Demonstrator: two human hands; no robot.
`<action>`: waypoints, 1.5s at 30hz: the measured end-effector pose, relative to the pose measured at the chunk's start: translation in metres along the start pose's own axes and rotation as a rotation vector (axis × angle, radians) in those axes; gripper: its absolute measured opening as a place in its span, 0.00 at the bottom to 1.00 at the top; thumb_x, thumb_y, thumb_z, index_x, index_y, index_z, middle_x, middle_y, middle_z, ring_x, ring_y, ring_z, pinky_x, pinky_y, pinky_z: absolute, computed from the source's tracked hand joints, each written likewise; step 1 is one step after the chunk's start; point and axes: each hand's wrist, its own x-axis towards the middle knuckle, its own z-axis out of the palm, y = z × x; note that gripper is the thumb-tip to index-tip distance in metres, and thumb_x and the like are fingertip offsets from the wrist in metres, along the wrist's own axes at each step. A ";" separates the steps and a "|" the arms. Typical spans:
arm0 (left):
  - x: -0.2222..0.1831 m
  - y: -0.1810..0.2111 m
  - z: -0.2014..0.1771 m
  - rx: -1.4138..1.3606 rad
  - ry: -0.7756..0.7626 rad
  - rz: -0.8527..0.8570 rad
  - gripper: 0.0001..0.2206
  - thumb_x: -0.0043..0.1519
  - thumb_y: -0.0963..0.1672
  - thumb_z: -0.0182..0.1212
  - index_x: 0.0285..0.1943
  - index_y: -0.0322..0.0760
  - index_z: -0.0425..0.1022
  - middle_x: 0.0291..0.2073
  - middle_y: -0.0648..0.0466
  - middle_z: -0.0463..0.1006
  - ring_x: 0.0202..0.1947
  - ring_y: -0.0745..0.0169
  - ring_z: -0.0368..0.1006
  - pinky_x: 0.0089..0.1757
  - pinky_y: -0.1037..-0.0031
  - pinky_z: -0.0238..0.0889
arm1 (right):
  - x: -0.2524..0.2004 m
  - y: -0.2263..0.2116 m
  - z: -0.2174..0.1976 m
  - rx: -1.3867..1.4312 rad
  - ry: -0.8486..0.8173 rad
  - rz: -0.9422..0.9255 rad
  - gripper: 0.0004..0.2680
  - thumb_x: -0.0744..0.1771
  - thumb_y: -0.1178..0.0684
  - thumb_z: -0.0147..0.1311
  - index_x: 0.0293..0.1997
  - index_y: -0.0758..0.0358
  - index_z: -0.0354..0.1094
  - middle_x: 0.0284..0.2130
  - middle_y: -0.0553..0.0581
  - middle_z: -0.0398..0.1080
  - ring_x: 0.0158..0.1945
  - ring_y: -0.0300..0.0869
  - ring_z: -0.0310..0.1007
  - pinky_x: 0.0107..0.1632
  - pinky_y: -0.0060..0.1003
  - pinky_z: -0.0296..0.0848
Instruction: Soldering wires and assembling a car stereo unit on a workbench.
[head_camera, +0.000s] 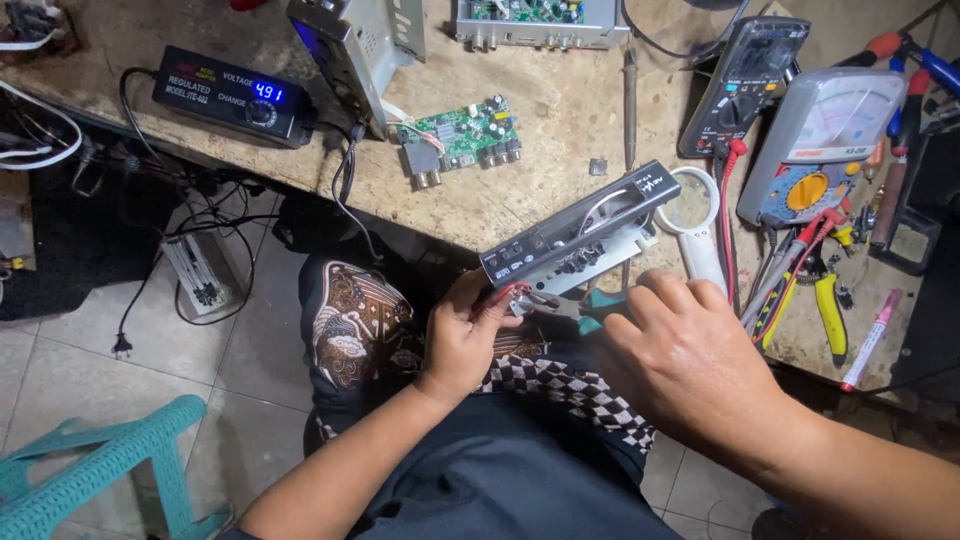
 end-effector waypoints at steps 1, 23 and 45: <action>0.002 -0.001 -0.001 0.005 -0.004 -0.004 0.13 0.68 0.43 0.56 0.60 0.36 0.74 0.53 0.45 0.76 0.44 0.49 0.83 0.40 0.69 0.86 | 0.001 0.000 0.001 0.006 0.001 0.004 0.10 0.66 0.42 0.56 0.27 0.50 0.63 0.26 0.53 0.63 0.38 0.52 0.66 0.34 0.47 0.62; 0.011 -0.023 -0.007 -0.090 -0.005 -0.029 0.09 0.67 0.41 0.58 0.53 0.31 0.77 0.43 0.49 0.74 0.47 0.54 0.79 0.36 0.67 0.86 | 0.008 0.038 0.034 0.131 -0.268 -0.112 0.12 0.68 0.38 0.51 0.29 0.50 0.67 0.28 0.52 0.65 0.38 0.52 0.66 0.31 0.51 0.67; 0.004 -0.032 -0.007 -0.016 -0.007 0.161 0.14 0.65 0.33 0.59 0.59 0.32 0.74 0.48 0.43 0.73 0.41 0.46 0.83 0.38 0.72 0.85 | -0.004 0.009 0.012 0.021 -0.129 0.045 0.15 0.67 0.34 0.55 0.26 0.47 0.63 0.23 0.49 0.63 0.37 0.48 0.69 0.30 0.45 0.64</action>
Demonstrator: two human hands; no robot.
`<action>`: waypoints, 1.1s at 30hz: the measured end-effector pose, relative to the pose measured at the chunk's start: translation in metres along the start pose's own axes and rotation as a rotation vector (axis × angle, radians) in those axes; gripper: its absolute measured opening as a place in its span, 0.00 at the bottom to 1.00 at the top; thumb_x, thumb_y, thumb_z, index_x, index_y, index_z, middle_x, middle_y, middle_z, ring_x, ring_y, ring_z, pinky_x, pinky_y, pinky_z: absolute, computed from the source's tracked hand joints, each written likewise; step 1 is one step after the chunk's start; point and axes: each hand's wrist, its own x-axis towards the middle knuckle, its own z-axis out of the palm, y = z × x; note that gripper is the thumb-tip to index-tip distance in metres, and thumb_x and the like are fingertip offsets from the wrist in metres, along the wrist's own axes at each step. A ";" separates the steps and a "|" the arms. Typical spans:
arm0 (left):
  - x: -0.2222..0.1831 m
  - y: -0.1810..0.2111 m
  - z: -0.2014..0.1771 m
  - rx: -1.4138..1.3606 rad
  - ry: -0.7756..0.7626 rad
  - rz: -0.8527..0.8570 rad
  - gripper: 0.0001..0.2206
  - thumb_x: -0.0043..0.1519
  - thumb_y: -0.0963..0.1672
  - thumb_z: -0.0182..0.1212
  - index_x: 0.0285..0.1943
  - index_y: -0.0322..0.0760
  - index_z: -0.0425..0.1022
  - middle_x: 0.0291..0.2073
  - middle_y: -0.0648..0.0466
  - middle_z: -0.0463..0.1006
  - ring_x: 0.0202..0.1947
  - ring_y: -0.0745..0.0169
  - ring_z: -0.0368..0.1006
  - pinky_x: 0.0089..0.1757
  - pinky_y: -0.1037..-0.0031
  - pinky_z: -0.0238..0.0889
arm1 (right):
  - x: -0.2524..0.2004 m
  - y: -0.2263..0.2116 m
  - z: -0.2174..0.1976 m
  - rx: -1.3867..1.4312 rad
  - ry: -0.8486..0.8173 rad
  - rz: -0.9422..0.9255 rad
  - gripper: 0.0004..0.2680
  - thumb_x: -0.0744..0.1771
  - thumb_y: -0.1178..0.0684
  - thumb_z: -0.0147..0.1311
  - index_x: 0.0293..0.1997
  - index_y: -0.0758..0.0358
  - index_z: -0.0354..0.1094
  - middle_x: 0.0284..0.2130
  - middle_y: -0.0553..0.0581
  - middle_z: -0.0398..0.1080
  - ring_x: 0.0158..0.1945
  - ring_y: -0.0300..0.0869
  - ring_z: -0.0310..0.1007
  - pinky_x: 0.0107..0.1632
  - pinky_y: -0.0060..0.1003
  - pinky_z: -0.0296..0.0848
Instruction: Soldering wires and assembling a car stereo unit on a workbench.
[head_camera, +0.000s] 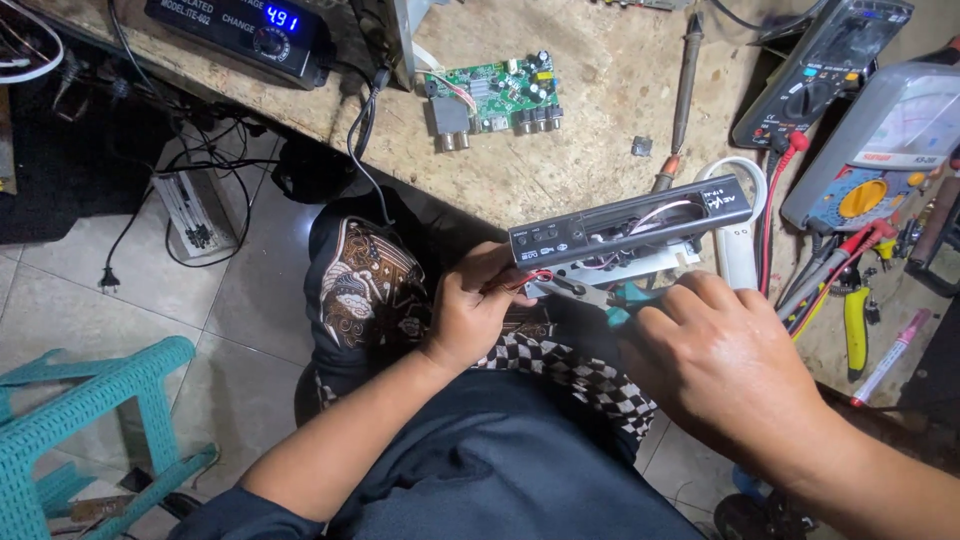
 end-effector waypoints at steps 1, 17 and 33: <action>0.000 0.000 0.000 -0.002 0.001 0.002 0.14 0.65 0.33 0.59 0.59 0.32 0.74 0.48 0.43 0.73 0.41 0.46 0.83 0.38 0.72 0.85 | 0.000 0.000 0.000 -0.003 0.000 -0.001 0.15 0.67 0.34 0.55 0.26 0.47 0.63 0.23 0.49 0.63 0.37 0.48 0.69 0.30 0.45 0.64; 0.008 -0.001 0.002 0.032 0.076 0.034 0.09 0.66 0.37 0.62 0.52 0.38 0.78 0.46 0.52 0.80 0.44 0.63 0.79 0.40 0.78 0.76 | 0.008 0.000 -0.004 -0.094 0.008 -0.058 0.11 0.65 0.37 0.57 0.27 0.46 0.65 0.26 0.51 0.63 0.42 0.50 0.69 0.33 0.46 0.64; 0.016 0.011 0.001 0.137 0.073 -0.110 0.08 0.66 0.41 0.61 0.44 0.30 0.83 0.37 0.54 0.84 0.38 0.69 0.75 0.40 0.77 0.69 | 0.034 0.033 0.018 -0.033 -0.119 -0.205 0.11 0.66 0.40 0.54 0.23 0.46 0.66 0.24 0.45 0.67 0.31 0.48 0.68 0.29 0.46 0.66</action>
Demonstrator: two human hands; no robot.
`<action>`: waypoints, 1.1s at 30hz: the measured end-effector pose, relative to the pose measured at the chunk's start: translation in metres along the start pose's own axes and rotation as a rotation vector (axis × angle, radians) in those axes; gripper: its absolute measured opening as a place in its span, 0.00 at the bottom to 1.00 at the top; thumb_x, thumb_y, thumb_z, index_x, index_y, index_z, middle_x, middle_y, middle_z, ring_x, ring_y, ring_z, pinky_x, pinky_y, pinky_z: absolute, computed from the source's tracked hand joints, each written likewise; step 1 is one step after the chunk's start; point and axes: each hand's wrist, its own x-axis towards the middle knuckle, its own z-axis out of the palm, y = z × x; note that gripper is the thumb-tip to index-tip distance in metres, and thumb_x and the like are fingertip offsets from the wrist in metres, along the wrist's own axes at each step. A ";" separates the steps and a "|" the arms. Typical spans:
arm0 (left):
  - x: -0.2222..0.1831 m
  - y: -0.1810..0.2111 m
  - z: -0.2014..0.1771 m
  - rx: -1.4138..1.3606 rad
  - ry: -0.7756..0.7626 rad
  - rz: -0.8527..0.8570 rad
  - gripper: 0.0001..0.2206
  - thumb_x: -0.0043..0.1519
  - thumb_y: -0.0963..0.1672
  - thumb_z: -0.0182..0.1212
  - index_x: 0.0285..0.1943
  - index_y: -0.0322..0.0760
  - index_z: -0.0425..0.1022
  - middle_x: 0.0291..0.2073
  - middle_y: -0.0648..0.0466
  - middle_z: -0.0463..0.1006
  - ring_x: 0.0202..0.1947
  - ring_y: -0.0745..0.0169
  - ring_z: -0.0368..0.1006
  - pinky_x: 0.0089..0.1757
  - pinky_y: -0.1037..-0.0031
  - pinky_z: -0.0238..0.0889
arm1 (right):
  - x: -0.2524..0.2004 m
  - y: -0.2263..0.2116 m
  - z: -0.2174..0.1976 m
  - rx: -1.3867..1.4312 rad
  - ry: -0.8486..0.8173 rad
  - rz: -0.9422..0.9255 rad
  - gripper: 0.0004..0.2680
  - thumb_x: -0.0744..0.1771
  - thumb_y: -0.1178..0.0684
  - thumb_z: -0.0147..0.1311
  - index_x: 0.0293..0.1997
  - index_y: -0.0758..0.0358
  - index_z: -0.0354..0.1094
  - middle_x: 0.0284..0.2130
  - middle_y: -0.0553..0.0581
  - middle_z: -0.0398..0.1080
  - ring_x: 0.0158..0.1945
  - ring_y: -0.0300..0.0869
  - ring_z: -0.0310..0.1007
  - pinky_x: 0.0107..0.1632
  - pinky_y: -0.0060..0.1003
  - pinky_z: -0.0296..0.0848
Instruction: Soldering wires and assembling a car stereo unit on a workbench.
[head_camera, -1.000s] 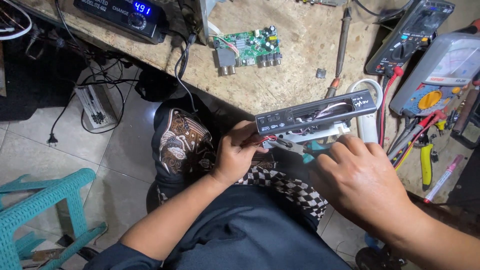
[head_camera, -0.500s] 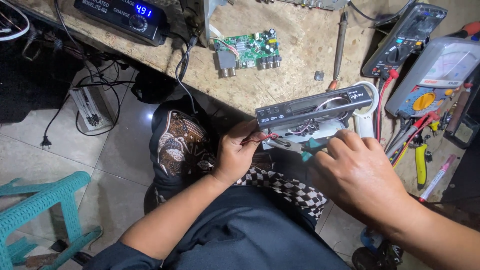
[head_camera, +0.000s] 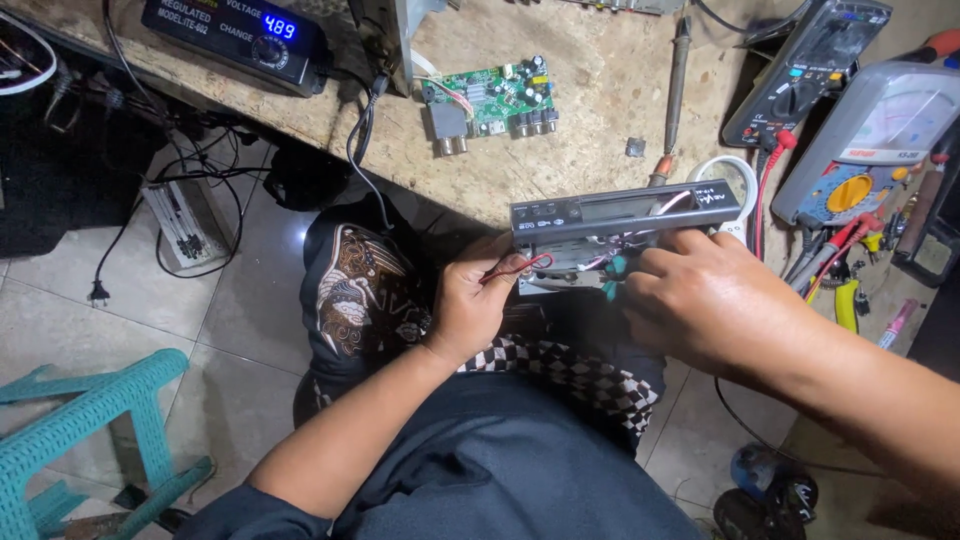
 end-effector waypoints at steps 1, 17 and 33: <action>0.000 0.001 0.000 0.001 -0.001 0.001 0.08 0.66 0.41 0.61 0.44 0.30 0.83 0.37 0.54 0.84 0.38 0.69 0.75 0.40 0.77 0.69 | 0.002 0.003 -0.002 0.000 0.001 0.001 0.11 0.66 0.40 0.54 0.23 0.46 0.66 0.24 0.45 0.67 0.31 0.48 0.68 0.29 0.46 0.66; -0.010 -0.019 0.005 -0.037 0.047 -0.014 0.04 0.63 0.39 0.66 0.41 0.30 0.82 0.36 0.54 0.84 0.39 0.74 0.76 0.42 0.79 0.74 | -0.017 -0.016 -0.008 0.228 -0.005 0.073 0.09 0.66 0.41 0.57 0.31 0.50 0.73 0.27 0.46 0.73 0.31 0.47 0.68 0.34 0.44 0.72; -0.021 0.031 -0.001 -0.565 0.064 -0.695 0.10 0.68 0.45 0.58 0.47 0.31 0.77 0.36 0.47 0.82 0.34 0.54 0.82 0.33 0.77 0.76 | -0.144 -0.071 0.059 1.310 0.372 1.091 0.13 0.71 0.51 0.49 0.30 0.67 0.71 0.25 0.57 0.74 0.32 0.40 0.65 0.40 0.35 0.63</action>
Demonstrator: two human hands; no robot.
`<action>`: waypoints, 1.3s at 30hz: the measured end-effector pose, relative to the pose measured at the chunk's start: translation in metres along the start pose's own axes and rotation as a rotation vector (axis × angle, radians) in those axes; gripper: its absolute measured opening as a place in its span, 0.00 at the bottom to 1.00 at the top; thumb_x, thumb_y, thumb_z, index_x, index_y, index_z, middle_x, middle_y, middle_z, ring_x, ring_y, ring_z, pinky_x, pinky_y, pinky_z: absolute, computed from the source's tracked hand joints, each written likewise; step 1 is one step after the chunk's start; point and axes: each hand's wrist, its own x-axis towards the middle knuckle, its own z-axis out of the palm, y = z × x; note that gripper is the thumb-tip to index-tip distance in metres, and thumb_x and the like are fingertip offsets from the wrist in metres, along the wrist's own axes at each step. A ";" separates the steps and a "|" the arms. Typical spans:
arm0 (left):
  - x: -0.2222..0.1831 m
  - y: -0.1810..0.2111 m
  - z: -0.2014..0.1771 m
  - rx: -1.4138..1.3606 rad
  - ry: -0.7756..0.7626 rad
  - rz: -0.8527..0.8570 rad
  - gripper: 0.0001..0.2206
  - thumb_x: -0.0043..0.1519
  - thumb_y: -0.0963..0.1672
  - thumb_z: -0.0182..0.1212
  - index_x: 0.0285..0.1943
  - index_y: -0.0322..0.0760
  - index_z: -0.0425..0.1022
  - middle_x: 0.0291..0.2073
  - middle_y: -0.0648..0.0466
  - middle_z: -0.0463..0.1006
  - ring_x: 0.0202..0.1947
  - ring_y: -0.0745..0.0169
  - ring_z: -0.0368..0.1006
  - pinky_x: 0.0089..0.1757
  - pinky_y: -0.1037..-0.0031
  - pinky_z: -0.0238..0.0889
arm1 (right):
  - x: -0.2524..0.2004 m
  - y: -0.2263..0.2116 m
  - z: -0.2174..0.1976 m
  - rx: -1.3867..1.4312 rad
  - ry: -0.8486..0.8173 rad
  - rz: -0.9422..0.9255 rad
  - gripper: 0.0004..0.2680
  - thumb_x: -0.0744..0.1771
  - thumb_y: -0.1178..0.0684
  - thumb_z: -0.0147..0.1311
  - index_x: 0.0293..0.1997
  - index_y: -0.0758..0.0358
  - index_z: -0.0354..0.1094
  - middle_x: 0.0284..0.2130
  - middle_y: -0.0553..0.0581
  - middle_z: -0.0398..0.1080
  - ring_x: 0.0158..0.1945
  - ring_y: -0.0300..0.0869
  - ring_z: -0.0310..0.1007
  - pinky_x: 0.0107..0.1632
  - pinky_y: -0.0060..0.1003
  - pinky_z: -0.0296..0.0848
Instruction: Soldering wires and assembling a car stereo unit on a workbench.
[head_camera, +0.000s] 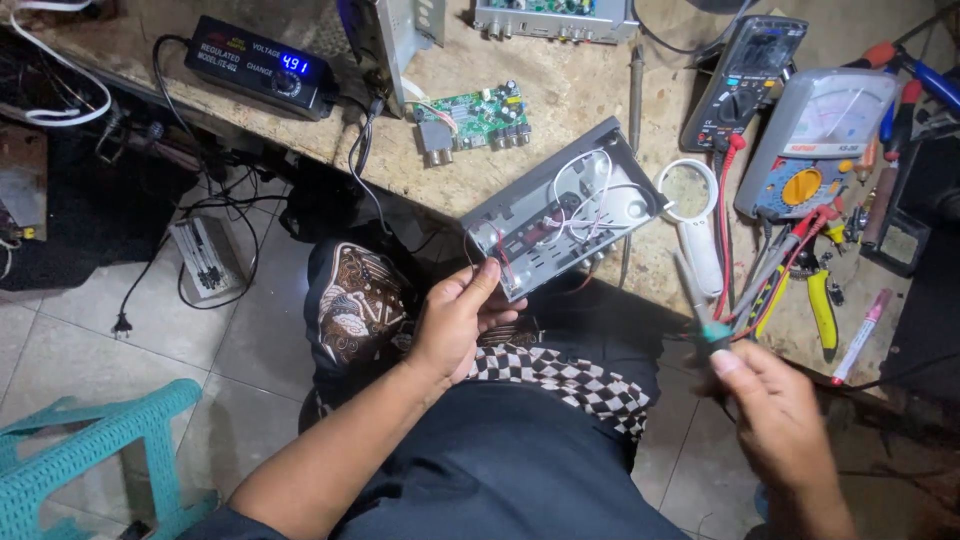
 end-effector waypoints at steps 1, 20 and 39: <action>-0.003 0.003 0.006 0.010 -0.005 0.007 0.10 0.68 0.45 0.58 0.47 0.31 0.77 0.36 0.47 0.82 0.34 0.54 0.82 0.33 0.77 0.76 | -0.004 0.004 0.011 0.010 0.006 -0.005 0.13 0.71 0.51 0.49 0.30 0.67 0.71 0.25 0.57 0.74 0.32 0.40 0.65 0.40 0.35 0.63; -0.009 -0.001 0.027 0.001 0.014 -0.011 0.11 0.67 0.45 0.58 0.50 0.32 0.76 0.43 0.46 0.83 0.40 0.54 0.81 0.40 0.74 0.76 | -0.016 -0.014 0.067 0.737 -0.588 0.206 0.17 0.70 0.50 0.46 0.21 0.72 0.63 0.21 0.63 0.63 0.39 0.59 0.81 0.37 0.48 0.76; 0.009 0.001 0.012 0.667 -0.064 0.990 0.09 0.64 0.38 0.64 0.53 0.32 0.80 0.46 0.49 0.84 0.47 0.57 0.81 0.50 0.70 0.75 | -0.007 -0.077 0.039 -0.942 0.044 -0.835 0.13 0.68 0.41 0.54 0.29 0.58 0.67 0.32 0.57 0.70 0.45 0.53 0.70 0.38 0.45 0.70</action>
